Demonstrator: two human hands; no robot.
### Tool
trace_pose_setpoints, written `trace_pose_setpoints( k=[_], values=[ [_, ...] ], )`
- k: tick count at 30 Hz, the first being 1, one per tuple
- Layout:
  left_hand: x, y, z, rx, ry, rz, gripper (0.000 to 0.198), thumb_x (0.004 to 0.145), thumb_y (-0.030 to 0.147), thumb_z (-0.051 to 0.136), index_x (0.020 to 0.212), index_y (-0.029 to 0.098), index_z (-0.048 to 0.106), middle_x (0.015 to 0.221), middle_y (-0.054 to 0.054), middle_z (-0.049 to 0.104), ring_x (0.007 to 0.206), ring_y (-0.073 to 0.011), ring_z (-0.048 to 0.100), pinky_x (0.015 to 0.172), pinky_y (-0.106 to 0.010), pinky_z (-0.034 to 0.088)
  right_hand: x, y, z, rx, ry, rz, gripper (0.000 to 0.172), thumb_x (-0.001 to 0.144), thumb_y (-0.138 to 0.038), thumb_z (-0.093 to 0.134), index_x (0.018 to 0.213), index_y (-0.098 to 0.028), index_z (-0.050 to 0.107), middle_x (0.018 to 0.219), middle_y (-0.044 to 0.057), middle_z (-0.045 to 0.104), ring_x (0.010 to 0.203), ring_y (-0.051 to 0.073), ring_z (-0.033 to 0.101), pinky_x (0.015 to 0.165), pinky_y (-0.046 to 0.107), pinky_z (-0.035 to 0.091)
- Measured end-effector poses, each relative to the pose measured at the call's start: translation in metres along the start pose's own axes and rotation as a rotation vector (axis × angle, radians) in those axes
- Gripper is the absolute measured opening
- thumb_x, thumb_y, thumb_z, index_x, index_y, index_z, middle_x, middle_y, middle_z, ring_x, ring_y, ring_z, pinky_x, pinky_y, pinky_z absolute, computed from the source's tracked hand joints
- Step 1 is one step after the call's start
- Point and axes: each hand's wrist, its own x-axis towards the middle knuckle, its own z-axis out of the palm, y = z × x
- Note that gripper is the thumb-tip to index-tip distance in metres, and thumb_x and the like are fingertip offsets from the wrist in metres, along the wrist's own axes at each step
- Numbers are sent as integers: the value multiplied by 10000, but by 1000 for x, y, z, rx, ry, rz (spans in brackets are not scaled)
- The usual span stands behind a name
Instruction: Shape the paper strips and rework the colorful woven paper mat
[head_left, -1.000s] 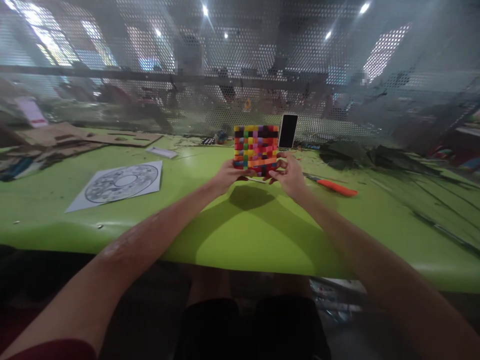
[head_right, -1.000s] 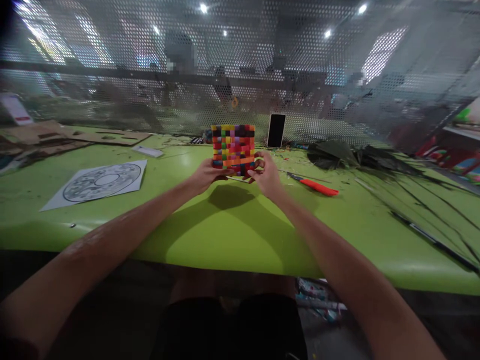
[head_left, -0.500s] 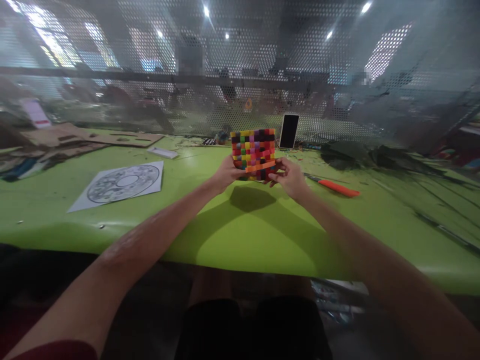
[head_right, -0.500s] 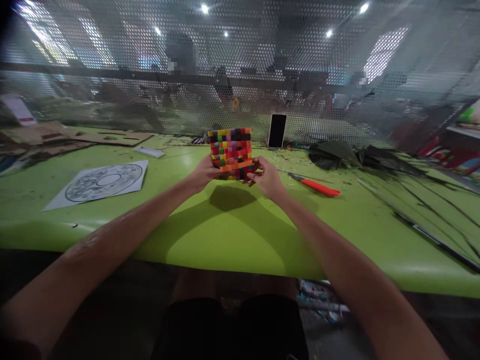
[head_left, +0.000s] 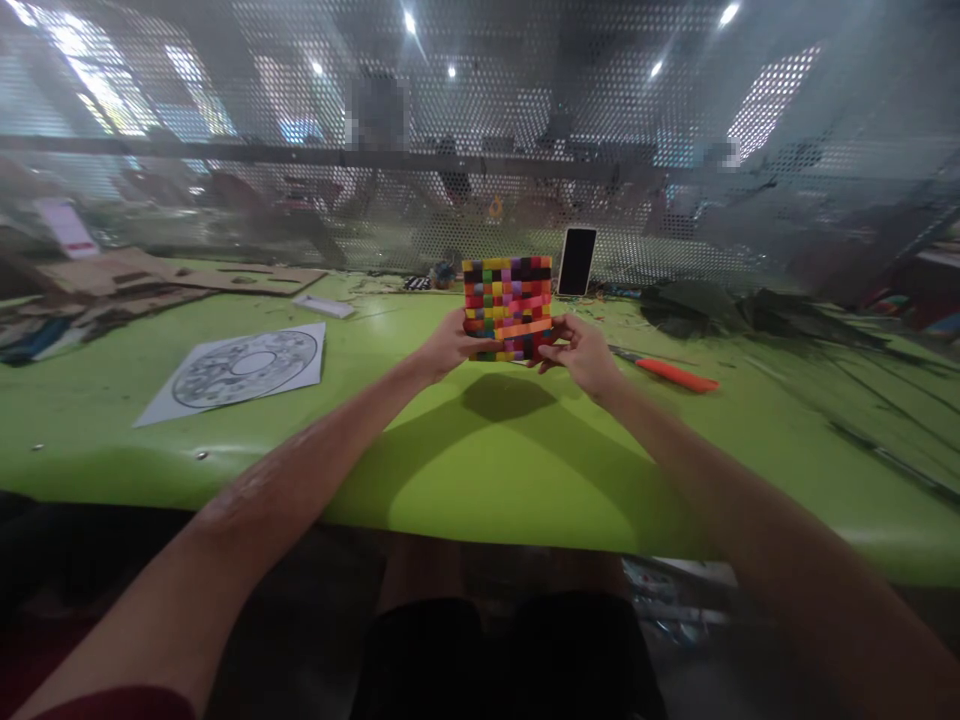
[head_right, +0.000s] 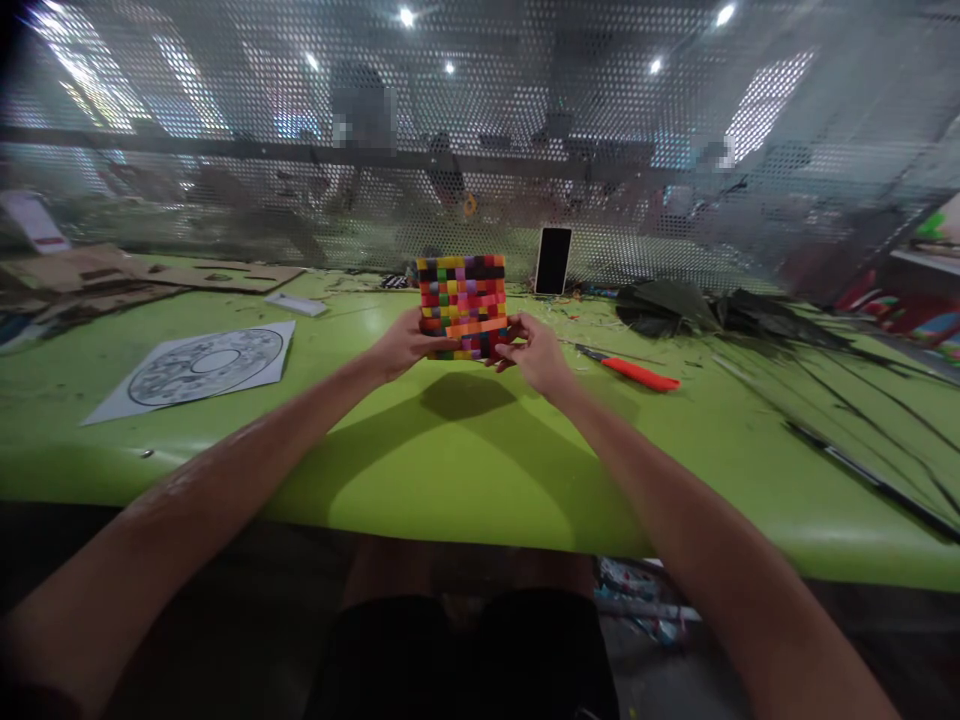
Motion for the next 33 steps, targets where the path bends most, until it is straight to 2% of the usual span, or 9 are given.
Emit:
trace_pose_setpoints(
  k=[4, 12, 17, 21, 26, 33],
  values=[
    [0, 2, -1, 31, 1, -3, 586, 556, 245, 969, 1057, 86, 712, 1087, -158, 773, 1009, -288, 744, 991, -484, 581, -2, -2, 1, -11, -3, 1, 289, 758, -200, 812, 944, -186, 591, 897, 60, 689, 672, 201, 728, 624, 382, 659],
    [-2, 4, -2, 85, 16, -13, 592, 513, 295, 989, 1014, 117, 730, 1067, -137, 781, 1025, -290, 737, 986, -468, 586, -1, 2, 1, -20, -19, -10, 371, 723, -310, 857, 959, -180, 601, 889, 70, 713, 682, 199, 724, 630, 375, 656],
    [-3, 5, -2, 61, -16, -64, 526, 571, 257, 965, 1008, 118, 709, 1032, -129, 783, 996, -268, 739, 946, -421, 605, 1, 5, 0, 7, 7, 8, 389, 701, -333, 873, 945, -188, 607, 830, 42, 707, 663, 194, 715, 624, 365, 650],
    [-1, 0, -6, -7, -62, -107, 536, 615, 213, 941, 1067, 112, 671, 1094, -152, 762, 970, -246, 743, 876, -393, 631, 0, 2, 2, 15, 12, 9, 372, 708, -323, 868, 944, -192, 611, 841, 42, 711, 656, 188, 709, 621, 367, 650],
    [-1, -5, -8, -23, -94, -40, 537, 641, 242, 928, 1085, 105, 660, 1105, -163, 757, 944, -255, 748, 789, -371, 647, -4, -2, 5, 6, 1, -2, 366, 711, -315, 861, 940, -187, 606, 863, 50, 720, 652, 181, 706, 619, 361, 648],
    [-4, 5, -6, 81, -72, -41, 485, 619, 248, 938, 1019, 102, 706, 1038, -141, 775, 890, -231, 747, 843, -396, 635, -6, -7, 7, 8, -16, -4, 366, 719, -311, 867, 933, -184, 597, 873, 56, 722, 649, 177, 709, 612, 353, 648]
  ],
)
